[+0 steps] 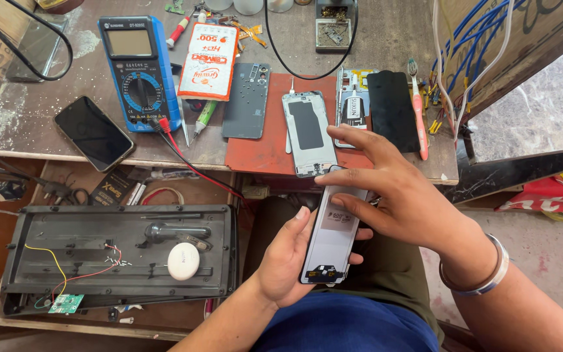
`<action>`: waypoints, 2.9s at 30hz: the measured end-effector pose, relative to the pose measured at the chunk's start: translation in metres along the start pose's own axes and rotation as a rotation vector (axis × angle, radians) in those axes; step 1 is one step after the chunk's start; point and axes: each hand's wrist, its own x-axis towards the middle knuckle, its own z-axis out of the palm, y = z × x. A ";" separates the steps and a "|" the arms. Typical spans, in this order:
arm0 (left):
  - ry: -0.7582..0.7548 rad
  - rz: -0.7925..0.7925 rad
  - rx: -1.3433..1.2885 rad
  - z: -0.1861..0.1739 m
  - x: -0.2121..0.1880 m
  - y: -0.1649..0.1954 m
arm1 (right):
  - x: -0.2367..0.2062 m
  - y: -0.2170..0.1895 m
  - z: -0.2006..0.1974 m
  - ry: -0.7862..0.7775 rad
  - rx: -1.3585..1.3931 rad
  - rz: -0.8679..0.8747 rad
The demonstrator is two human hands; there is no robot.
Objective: The person disassembles a smartphone using a screwdriver, removes the back cover and battery, and cleans the interior with a toothbrush. They then handle a new battery and reassemble the phone components.
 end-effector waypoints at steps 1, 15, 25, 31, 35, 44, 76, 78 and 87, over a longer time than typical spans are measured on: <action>-0.010 -0.006 -0.003 0.000 0.000 0.000 | -0.001 0.000 0.000 0.003 -0.015 -0.016; 0.018 -0.026 0.041 -0.006 0.000 -0.003 | -0.006 0.003 0.003 0.026 0.036 0.008; 0.036 -0.031 0.040 0.001 0.000 -0.004 | -0.009 0.007 0.007 0.071 0.021 0.023; 0.007 -0.009 0.039 0.005 -0.001 -0.002 | -0.009 0.008 0.010 0.082 0.046 0.006; 0.015 -0.027 0.029 0.006 -0.002 -0.001 | -0.010 0.008 0.014 0.090 0.010 -0.021; 0.008 0.005 0.031 0.001 -0.004 0.000 | -0.014 0.010 0.023 0.220 0.051 -0.001; 0.286 0.513 1.020 0.017 0.001 0.003 | -0.048 0.011 0.067 0.430 0.887 0.532; 0.298 0.516 1.028 0.018 0.001 0.004 | -0.048 0.011 0.068 0.435 0.897 0.510; 0.293 0.481 0.987 0.019 0.001 0.004 | -0.042 0.007 0.066 0.415 0.784 0.576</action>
